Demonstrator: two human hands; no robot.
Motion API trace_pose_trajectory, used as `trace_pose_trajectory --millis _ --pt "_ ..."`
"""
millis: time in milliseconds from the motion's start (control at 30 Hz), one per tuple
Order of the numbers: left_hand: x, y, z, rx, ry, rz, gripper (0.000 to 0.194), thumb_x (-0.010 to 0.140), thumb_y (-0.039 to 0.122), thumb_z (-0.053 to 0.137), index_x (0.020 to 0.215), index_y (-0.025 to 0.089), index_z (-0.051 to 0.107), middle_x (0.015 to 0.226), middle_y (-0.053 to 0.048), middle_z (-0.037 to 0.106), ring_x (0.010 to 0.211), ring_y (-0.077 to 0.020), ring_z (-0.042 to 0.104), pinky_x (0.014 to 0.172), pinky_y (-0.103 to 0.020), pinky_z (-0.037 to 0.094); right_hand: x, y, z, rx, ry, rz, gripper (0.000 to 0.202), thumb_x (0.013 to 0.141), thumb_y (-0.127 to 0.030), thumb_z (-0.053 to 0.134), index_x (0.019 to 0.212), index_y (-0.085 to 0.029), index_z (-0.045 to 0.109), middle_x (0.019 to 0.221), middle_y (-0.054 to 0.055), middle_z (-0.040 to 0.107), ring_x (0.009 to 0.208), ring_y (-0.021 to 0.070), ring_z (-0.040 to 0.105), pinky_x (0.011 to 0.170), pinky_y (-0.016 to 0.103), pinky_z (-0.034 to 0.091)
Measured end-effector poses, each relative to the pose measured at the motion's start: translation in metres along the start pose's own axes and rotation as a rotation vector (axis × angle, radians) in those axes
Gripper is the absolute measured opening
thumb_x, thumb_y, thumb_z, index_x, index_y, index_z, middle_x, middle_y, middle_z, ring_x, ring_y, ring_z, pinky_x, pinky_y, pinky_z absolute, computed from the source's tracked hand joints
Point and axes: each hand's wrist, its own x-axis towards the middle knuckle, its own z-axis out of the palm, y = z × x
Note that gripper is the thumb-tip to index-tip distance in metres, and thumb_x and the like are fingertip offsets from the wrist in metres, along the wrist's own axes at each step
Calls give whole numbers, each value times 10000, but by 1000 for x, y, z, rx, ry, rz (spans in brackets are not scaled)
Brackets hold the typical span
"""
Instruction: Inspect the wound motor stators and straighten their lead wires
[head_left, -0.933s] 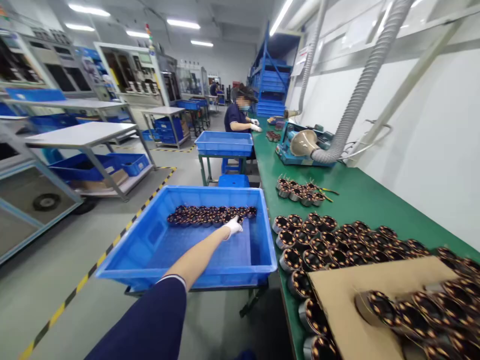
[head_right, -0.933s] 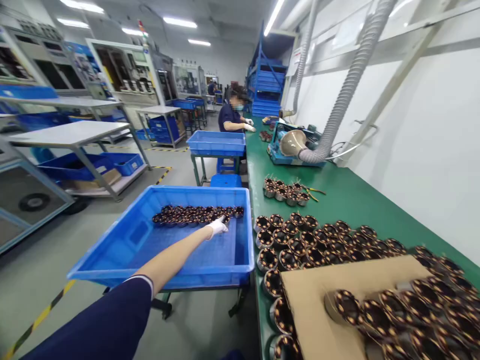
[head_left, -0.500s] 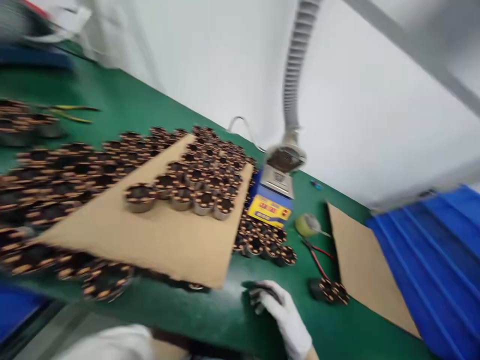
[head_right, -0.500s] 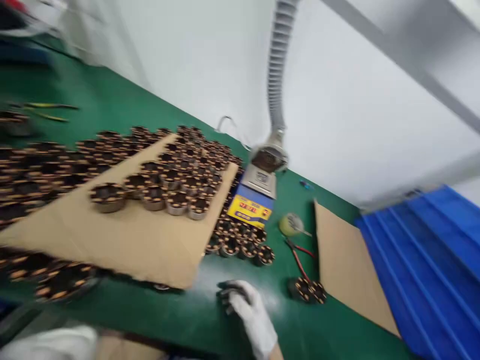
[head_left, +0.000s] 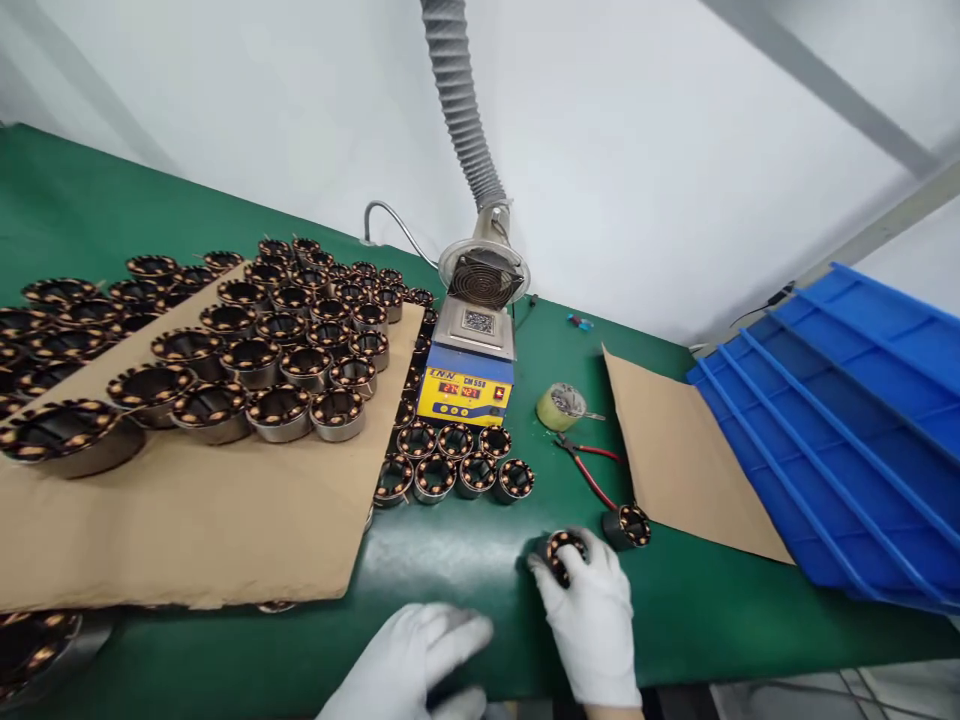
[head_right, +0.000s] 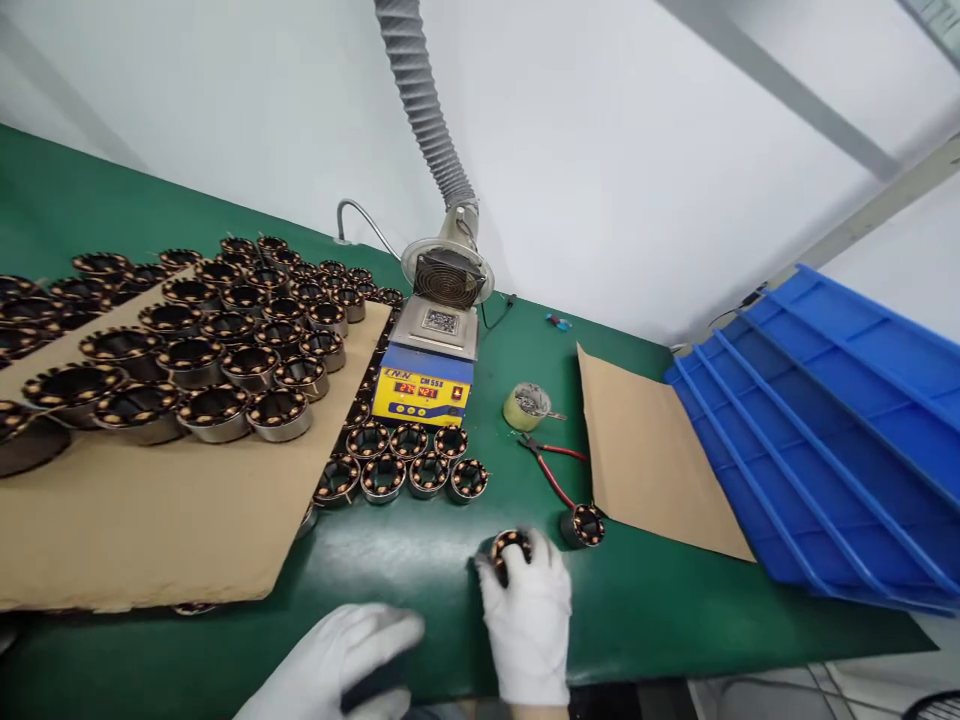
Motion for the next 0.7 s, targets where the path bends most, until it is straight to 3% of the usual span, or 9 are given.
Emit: trace_pose_trajectory --millis 67,133,267,367,500,600,700 --pt "7 3 -1 62 7 -11 948 448 129 815 1282 198 370 1192 -84 542 1001 -224 564 811 -325 518 -12 -22 4 230 -168 65 230 770 -427 593 825 -211 653 1054 93 565 919 248 513 796 404 418" --pt "18 10 -1 98 -19 -41 969 478 158 817 1311 195 323 1262 -121 481 1078 -264 518 839 -396 506 -20 -34 6 582 -278 140 209 795 -394 572 871 -207 629 1073 70 566 958 207 538 841 346 433" --pt "38 24 3 142 26 -84 565 615 150 762 1113 183 497 1215 -97 508 1035 -286 507 810 -461 474 -26 -28 8 1138 -299 431 331 849 -421 525 1077 -183 553 1140 86 567 1057 196 539 932 327 421" --pt "43 22 11 219 -58 -130 350 691 173 722 1004 146 567 1225 -110 507 1051 -316 488 790 -477 456 -25 -16 9 1370 -252 654 400 807 -414 599 1117 -170 531 1188 110 545 1040 221 554 900 355 443" --pt "42 7 13 208 -104 -74 305 698 178 746 955 95 606 1285 -160 452 1134 -348 430 868 -496 399 -26 -10 11 1479 -262 670 414 764 -373 663 1114 -174 566 1197 114 551 1089 216 530 926 342 427" --pt "44 5 3 -202 -143 -201 256 690 96 712 930 129 629 1198 -99 517 1071 -272 479 899 -396 386 -24 -13 6 1441 -325 583 396 735 -344 695 1097 -204 612 1201 100 563 1102 205 529 967 338 405" --pt "46 14 -17 -958 -236 -471 195 736 180 614 927 143 620 862 -45 589 762 -168 541 712 -258 427 -16 -22 -6 1484 -419 341 362 720 -296 702 1073 -238 648 1124 93 602 1018 207 575 896 320 449"
